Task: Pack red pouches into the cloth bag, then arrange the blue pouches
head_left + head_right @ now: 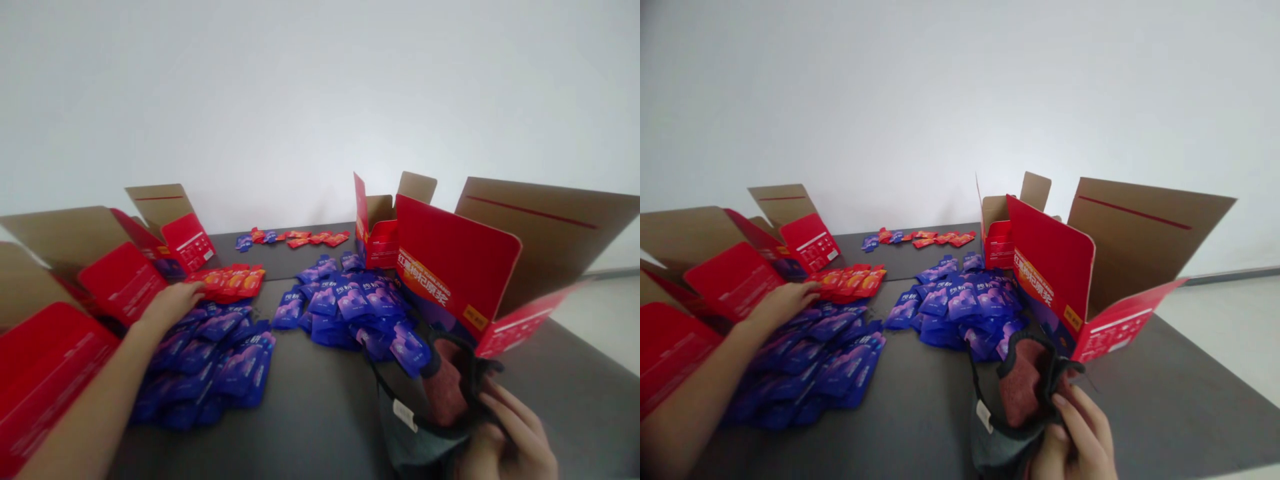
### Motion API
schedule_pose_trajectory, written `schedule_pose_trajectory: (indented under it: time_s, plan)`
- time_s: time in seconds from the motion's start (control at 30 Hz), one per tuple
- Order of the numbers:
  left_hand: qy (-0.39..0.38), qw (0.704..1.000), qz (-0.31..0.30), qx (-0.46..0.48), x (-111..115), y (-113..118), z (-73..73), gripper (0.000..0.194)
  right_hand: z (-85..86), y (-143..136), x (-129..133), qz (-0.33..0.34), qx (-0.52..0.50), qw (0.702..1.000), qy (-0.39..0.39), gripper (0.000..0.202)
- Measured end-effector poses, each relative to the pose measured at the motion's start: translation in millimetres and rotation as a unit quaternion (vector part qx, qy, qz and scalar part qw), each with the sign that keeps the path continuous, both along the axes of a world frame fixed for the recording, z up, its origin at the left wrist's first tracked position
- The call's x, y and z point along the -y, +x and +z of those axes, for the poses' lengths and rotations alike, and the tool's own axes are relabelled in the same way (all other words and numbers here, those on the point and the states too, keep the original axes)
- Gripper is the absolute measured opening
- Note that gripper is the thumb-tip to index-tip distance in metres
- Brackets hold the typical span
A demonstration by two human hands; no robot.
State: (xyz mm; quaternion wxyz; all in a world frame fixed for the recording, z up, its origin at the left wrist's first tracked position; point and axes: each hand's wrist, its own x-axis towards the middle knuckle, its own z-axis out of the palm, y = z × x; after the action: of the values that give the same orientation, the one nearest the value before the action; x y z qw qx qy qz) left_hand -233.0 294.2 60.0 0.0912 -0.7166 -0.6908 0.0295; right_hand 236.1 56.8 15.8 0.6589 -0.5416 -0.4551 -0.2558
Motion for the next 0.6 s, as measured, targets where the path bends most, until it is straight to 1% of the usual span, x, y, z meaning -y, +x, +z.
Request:
schedule_pose_trajectory:
  time_s: [0.1, 0.17, 0.23, 0.3, 0.37, 0.43, 0.5, 0.53, 0.57, 0.6]
  plan:
    - [0.024, 1.0, 0.0, 0.02, 7, 5, 7.1, 0.036, -6.7, 5, 2, 0.02, 0.023, 1.0, 0.008, 0.013]
    - [0.058, 0.998, 0.021, 0.029, 14, 3, 19.4, 0.039, -10.0, 8, 3, 0.033, 0.026, 0.999, -0.001, 0.012]
    - [0.1, 0.993, 0.051, 0.03, 24, -2, 38.4, 0.039, -11.9, 10, 3, 0.041, 0.02, 0.999, -0.003, 0.013]
    - [0.147, 0.986, 0.079, 0.026, 34, -3, 62.2, 0.039, -12.2, 10, 3, 0.047, 0.008, 0.999, 0.001, 0.014]
    - [0.19, 0.977, 0.092, 0.021, 40, 5, 87.4, 0.041, -10.7, 9, 2, 0.054, -0.007, 0.998, 0.009, 0.015]
    - [0.219, 0.972, 0.082, 0.017, 39, 25, 109.7, 0.043, -7.5, 6, 1, 0.061, -0.027, 0.998, 0.02, 0.016]
    - [0.224, 0.973, 0.046, 0.014, 28, 58, 124.8, 0.042, -4.3, 1, 0, 0.06, -0.058, 0.995, 0.047, 0.015]
    - [0.217, 0.976, 0.018, 0.013, 19, 77, 128.6, 0.041, -3.5, 0, 0, 0.059, -0.075, 0.993, 0.063, 0.014]
    - [0.203, 0.979, -0.014, 0.013, 8, 98, 129.5, 0.04, -4.0, -1, 0, 0.061, -0.089, 0.991, 0.074, 0.013]
    - [0.182, 0.982, -0.047, 0.012, -6, 119, 127.3, 0.038, -6.2, -2, 1, 0.064, -0.098, 0.99, 0.08, 0.013]
